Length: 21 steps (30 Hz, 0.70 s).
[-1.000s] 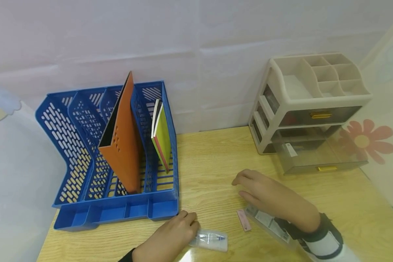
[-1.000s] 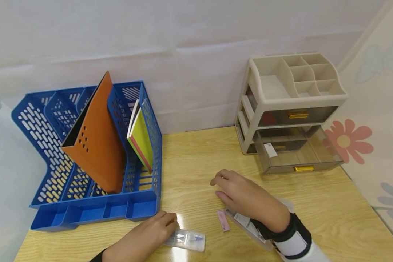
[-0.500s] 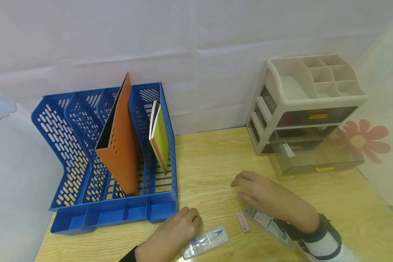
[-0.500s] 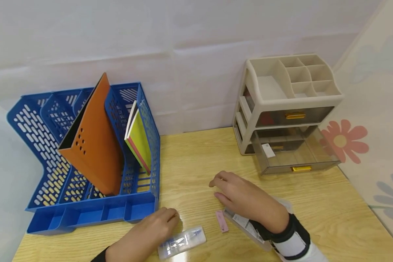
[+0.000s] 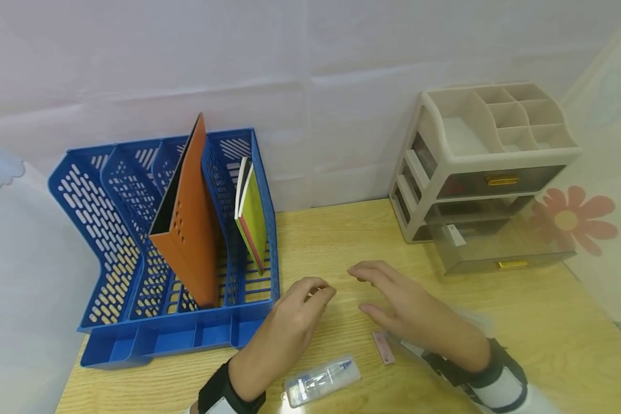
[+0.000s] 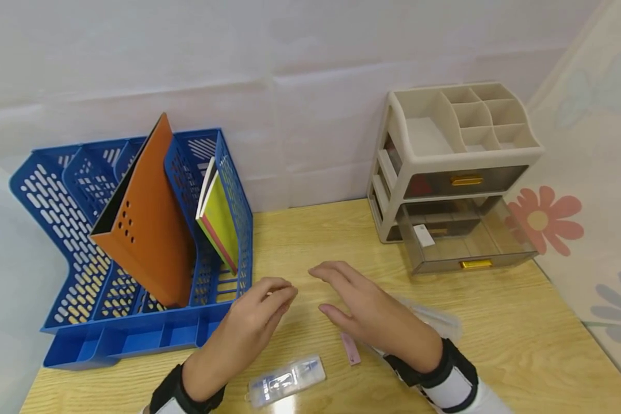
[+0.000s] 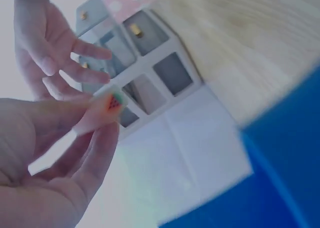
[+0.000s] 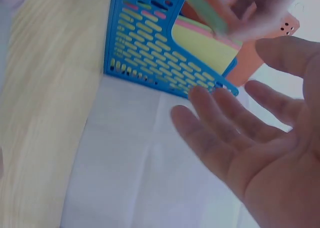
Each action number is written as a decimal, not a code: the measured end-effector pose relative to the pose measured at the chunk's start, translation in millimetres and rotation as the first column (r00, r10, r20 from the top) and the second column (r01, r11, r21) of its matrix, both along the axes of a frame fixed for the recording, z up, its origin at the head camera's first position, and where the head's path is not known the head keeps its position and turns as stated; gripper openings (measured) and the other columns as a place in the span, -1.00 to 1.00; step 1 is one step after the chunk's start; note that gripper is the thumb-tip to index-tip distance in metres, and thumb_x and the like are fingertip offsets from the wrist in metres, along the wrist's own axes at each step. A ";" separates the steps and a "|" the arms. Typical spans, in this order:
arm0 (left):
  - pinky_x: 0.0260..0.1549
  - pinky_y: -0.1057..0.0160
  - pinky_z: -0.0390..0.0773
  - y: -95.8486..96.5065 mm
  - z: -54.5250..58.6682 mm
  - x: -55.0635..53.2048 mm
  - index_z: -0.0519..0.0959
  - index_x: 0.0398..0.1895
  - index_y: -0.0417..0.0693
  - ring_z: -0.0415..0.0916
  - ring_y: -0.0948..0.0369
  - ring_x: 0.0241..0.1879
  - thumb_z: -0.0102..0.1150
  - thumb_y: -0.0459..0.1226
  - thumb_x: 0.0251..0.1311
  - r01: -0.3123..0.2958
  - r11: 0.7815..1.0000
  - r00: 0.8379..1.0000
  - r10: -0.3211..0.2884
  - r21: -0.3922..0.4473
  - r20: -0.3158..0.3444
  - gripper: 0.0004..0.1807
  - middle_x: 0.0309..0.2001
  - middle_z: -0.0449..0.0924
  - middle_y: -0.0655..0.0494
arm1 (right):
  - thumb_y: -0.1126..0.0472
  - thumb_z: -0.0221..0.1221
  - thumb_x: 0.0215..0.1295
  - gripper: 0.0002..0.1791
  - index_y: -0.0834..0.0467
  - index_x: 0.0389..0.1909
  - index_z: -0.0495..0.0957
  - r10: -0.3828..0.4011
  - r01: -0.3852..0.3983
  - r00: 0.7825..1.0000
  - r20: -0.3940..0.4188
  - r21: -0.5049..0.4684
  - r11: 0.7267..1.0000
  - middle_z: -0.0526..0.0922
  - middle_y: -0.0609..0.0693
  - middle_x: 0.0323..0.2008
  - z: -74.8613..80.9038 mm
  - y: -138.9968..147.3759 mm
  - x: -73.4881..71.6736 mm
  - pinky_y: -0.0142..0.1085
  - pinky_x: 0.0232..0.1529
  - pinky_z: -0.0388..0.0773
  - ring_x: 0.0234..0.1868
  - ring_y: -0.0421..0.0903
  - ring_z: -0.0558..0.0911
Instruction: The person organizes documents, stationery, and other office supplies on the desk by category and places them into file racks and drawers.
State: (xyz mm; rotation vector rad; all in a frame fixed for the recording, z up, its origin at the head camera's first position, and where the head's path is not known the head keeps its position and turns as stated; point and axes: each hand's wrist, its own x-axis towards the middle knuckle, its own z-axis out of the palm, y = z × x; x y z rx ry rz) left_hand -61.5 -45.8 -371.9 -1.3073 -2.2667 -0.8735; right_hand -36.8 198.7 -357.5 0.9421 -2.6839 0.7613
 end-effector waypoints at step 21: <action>-0.27 0.40 0.70 46.9 6.8 -0.7 0.52 -0.12 -0.14 0.63 0.22 -0.17 0.39 -0.43 0.02 -0.153 0.896 0.805 -0.132 0.417 0.579 -0.66 -0.14 0.54 0.03 | 0.28 0.38 0.09 -0.46 0.33 0.10 0.46 -0.024 -0.013 0.982 -0.185 -0.197 0.980 0.49 0.18 0.03 -0.3 -20.5 2.7 -0.37 -0.18 0.70 -0.08 -0.06 0.59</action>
